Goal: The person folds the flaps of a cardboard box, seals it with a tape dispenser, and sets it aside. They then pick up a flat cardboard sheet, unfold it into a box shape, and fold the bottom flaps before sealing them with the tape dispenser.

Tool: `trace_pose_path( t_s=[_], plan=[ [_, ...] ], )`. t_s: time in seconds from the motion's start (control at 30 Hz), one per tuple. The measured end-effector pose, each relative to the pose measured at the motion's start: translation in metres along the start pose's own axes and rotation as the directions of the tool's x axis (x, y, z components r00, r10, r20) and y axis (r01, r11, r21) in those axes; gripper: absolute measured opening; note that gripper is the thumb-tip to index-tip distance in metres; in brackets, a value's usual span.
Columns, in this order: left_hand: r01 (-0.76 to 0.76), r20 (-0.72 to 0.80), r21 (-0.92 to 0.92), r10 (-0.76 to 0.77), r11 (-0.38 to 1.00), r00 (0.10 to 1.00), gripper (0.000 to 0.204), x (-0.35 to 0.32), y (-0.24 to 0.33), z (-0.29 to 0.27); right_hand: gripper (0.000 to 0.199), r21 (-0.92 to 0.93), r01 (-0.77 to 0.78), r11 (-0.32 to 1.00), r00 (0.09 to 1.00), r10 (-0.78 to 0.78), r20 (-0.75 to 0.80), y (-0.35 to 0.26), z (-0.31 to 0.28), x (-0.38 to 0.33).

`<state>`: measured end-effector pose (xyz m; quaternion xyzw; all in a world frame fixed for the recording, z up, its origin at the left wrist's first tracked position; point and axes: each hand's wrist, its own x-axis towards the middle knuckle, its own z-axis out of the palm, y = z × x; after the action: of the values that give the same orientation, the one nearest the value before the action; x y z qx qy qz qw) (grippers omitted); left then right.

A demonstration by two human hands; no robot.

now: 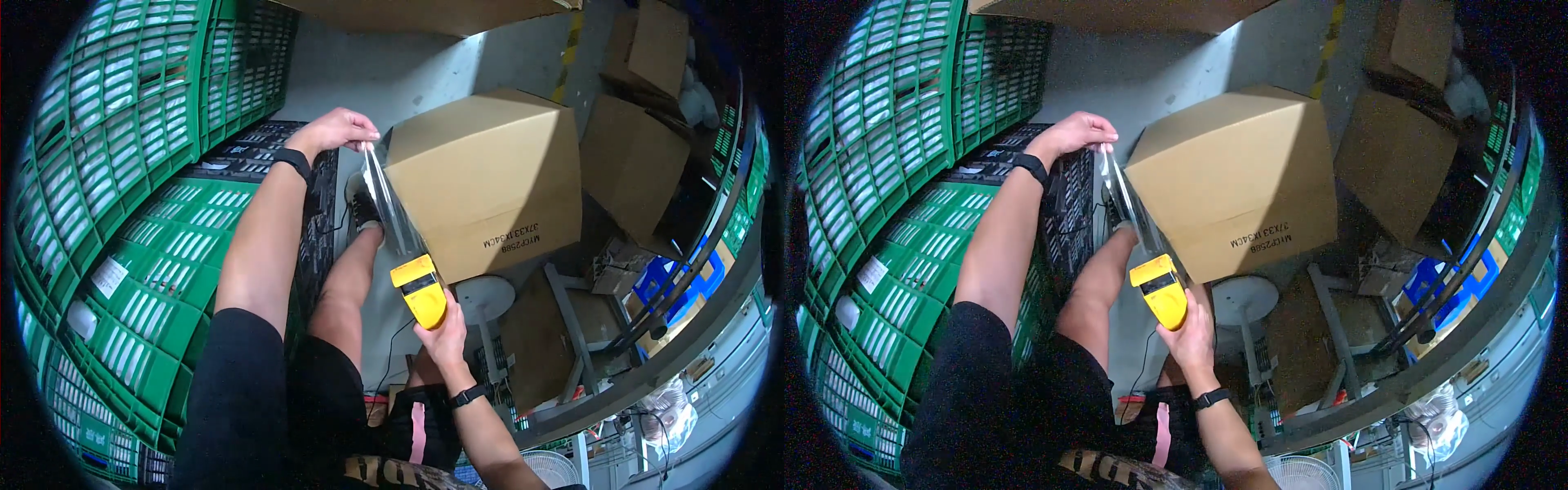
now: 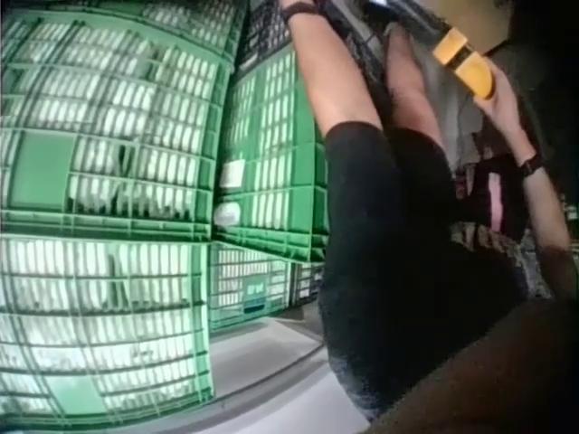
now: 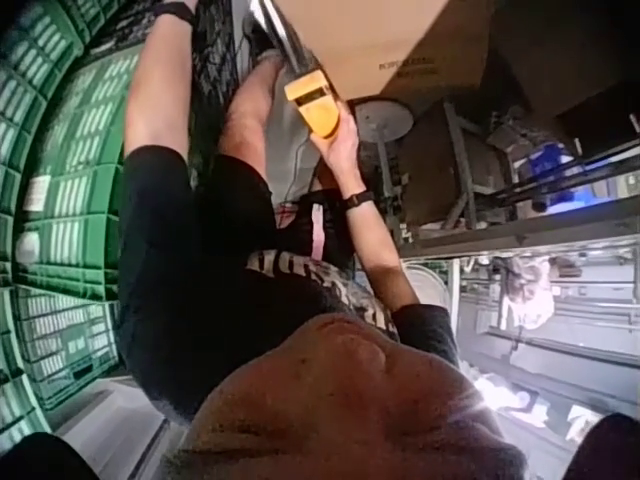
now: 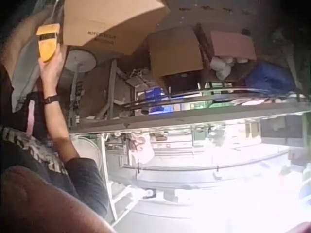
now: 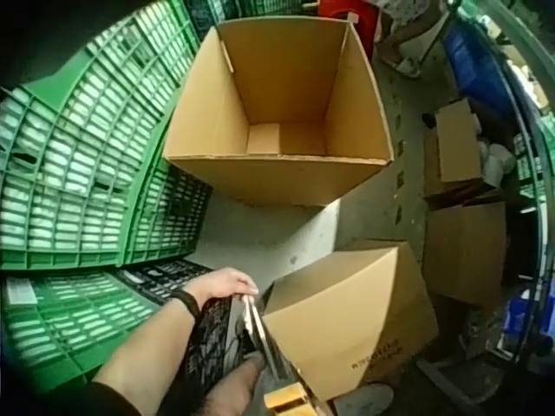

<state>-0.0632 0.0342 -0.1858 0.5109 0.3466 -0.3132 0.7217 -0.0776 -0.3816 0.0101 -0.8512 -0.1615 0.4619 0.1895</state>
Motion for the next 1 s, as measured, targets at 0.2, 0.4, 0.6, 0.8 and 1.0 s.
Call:
trace_pose_path(
  t_s=[0.2,0.4,0.6,0.8,1.0],
  plan=[
    [-0.002,-0.006,-0.072,0.001,0.997,1.000,0.017,0.021,-0.021,0.015,0.086,0.000,0.012,1.000,0.998,-0.012,-0.061,0.016,0.010,0.007],
    [-0.008,-0.004,0.074,0.008,0.997,1.000,0.020,0.033,-0.035,0.029,0.084,-0.001,0.005,1.000,0.999,-0.005,-0.045,0.013,0.008,0.012],
    [-0.065,0.031,0.058,0.063,0.996,0.998,0.020,0.034,-0.041,0.031,0.089,0.067,-0.020,0.998,1.000,0.020,0.008,0.013,0.005,0.015],
    [-0.111,0.065,0.099,0.105,0.989,0.992,0.020,0.042,-0.048,0.037,0.084,0.007,0.000,1.000,1.000,0.000,-0.015,0.019,0.001,0.020],
    [0.021,-0.137,0.071,-0.011,0.997,0.991,0.024,0.056,-0.089,0.030,0.092,0.018,-0.009,1.000,1.000,0.009,0.019,0.018,0.004,0.019]
  ],
)
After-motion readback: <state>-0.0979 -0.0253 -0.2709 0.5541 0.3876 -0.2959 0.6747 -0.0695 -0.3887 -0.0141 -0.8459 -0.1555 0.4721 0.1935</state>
